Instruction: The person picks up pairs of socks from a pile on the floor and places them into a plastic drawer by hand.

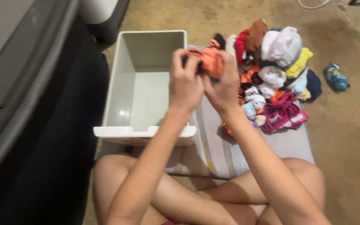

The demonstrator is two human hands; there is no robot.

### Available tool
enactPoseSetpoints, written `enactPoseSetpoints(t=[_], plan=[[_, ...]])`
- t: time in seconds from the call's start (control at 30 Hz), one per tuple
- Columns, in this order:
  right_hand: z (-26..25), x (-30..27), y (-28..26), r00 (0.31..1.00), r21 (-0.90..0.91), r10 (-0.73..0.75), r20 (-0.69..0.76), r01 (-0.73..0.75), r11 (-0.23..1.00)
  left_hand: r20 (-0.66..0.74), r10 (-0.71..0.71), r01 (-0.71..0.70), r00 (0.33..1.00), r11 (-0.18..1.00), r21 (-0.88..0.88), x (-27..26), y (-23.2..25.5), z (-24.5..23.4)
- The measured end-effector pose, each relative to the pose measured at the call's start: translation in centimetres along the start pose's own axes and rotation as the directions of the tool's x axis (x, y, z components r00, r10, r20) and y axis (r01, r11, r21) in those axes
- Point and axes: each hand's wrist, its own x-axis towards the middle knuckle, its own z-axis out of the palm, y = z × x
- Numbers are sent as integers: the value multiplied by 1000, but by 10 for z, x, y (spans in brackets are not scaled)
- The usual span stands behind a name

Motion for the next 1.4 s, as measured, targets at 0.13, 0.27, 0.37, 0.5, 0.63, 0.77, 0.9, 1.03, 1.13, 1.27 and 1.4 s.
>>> enactPoseSetpoints(t=[0.13,0.27,0.37,0.5,0.63,0.77,0.9,1.03,1.13,1.27,1.4], plan=[[73,27,-4,987,65,-119,109,112,992,20,-87,84,996,988,129,22,-56,-40],[148,18,20,952,96,-24,304,-5,995,33,-207,193,978,951,241,27,-125,-41],[196,3,51,911,27,80,406,-100,995,77,-273,234,959,915,327,23,-172,-26],[245,-11,89,842,-100,195,503,-167,981,198,-391,275,899,856,438,24,-229,-3],[285,-18,117,744,-256,316,588,-200,946,258,-429,216,866,786,579,24,-274,20],[319,-30,137,726,-283,358,586,-231,931,252,-511,266,822,735,623,23,-303,34],[340,-69,161,662,-278,322,677,-174,945,284,-558,283,780,719,635,10,-318,30],[338,-63,158,590,-329,240,771,46,943,350,-581,327,735,756,567,19,-310,23],[301,-14,110,477,-354,477,738,-328,876,299,-636,407,712,720,563,46,-278,16],[229,48,64,720,-199,266,641,-179,964,246,-426,282,870,841,461,83,-217,-1],[132,68,56,937,-9,-43,348,49,999,253,-244,147,936,925,350,102,-132,22]])
